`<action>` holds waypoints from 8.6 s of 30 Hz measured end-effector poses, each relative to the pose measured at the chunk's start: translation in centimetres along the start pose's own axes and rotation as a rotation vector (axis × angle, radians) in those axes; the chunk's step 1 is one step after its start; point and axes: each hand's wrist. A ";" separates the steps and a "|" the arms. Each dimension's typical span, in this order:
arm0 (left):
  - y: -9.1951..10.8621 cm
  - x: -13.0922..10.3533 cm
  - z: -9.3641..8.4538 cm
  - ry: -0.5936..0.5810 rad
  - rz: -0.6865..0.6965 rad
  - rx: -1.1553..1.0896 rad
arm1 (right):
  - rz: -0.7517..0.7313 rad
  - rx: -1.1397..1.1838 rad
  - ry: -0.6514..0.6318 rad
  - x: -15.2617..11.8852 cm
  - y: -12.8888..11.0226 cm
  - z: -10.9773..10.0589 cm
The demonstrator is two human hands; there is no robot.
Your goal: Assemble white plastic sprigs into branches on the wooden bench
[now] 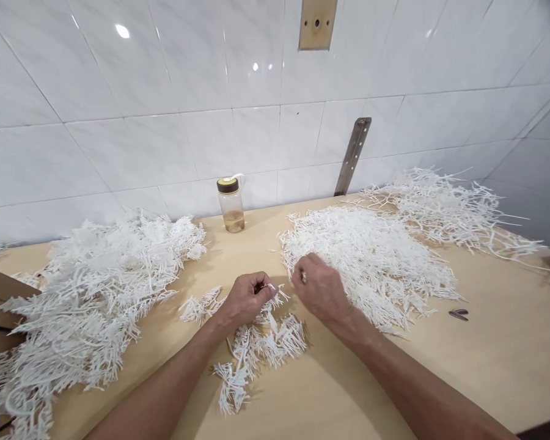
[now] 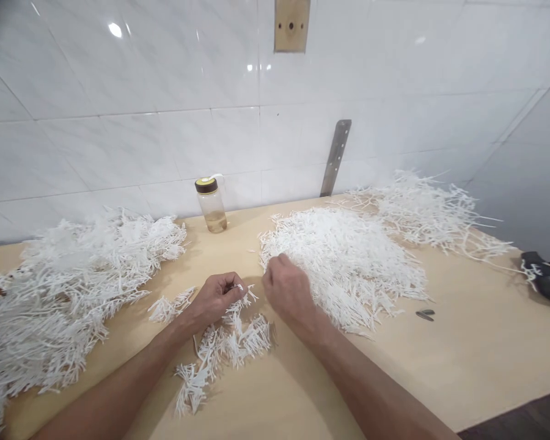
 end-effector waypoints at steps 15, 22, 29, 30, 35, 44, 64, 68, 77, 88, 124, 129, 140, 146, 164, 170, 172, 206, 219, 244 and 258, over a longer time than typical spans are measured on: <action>-0.6 0.1 0.1 0.134 0.026 -0.042 | 0.208 0.243 0.056 0.9 0.0 -2.9; -1.5 0.5 0.4 0.131 0.082 -0.017 | 0.221 0.334 -0.315 -0.5 -1.3 -0.7; -1.3 0.4 0.7 0.110 0.059 0.023 | 0.213 0.343 -0.242 -0.4 -1.1 -0.7; -1.1 0.3 0.8 0.099 0.049 0.030 | 0.182 0.329 -0.216 -0.4 -1.2 -0.7; -0.2 0.1 0.7 0.032 0.039 0.093 | 0.000 0.161 -0.085 -0.8 -1.1 0.1; -0.9 0.4 0.2 0.132 0.017 -0.015 | 0.072 0.041 0.237 1.2 1.3 -1.4; -1.4 0.6 0.2 0.177 0.017 -0.032 | 0.313 0.376 -0.366 -0.4 -1.6 -0.4; -1.5 0.6 0.2 0.191 0.025 -0.016 | 0.435 0.518 -0.484 -0.4 -1.6 -0.6; -1.7 0.6 0.2 0.191 0.076 0.051 | 0.604 0.802 -0.665 -0.4 -1.0 0.0; -1.0 0.3 0.7 0.199 0.039 0.088 | 0.449 0.504 -0.467 -0.5 -1.6 0.3; -1.0 0.2 0.5 0.035 0.085 0.447 | 0.193 0.136 -0.411 -1.0 -1.8 0.2; -0.8 0.2 0.3 -0.006 0.039 0.451 | 0.019 -0.098 -0.359 -1.6 -2.1 1.1; -1.4 0.2 0.6 0.169 0.005 -0.035 | 0.153 0.100 -0.067 0.0 0.4 0.1; -1.0 0.2 -0.1 0.177 -0.131 -0.232 | 0.215 0.136 -0.015 0.2 1.2 -0.6; -0.5 0.3 -0.2 0.197 -0.127 -0.279 | 0.267 0.214 -0.087 0.1 1.5 -0.4; -0.8 0.2 0.2 0.174 -0.005 -0.186 | 0.192 0.240 -0.074 0.0 1.5 0.5; -1.0 0.3 0.2 0.162 0.015 -0.153 | 0.172 0.235 -0.055 0.1 1.5 0.6; -2.7 0.7 0.6 0.277 0.077 -0.116 | -0.038 0.455 0.010 -2.3 -2.4 1.3; -2.5 0.3 0.5 0.279 0.060 -0.141 | -0.017 0.330 0.051 -2.5 -0.6 3.1; -0.8 0.1 -0.3 0.097 -0.029 -0.230 | 0.316 0.579 -0.171 -1.2 -1.1 1.7; -2.0 0.8 0.4 0.266 -0.040 -0.252 | 0.225 0.622 -0.408 -1.0 -0.2 1.7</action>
Point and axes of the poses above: each hand's wrist, its own x-axis towards the middle knuckle, its own z-axis out of the palm, y = z × x, and after that the axes turned 7 degrees about z, right-handed
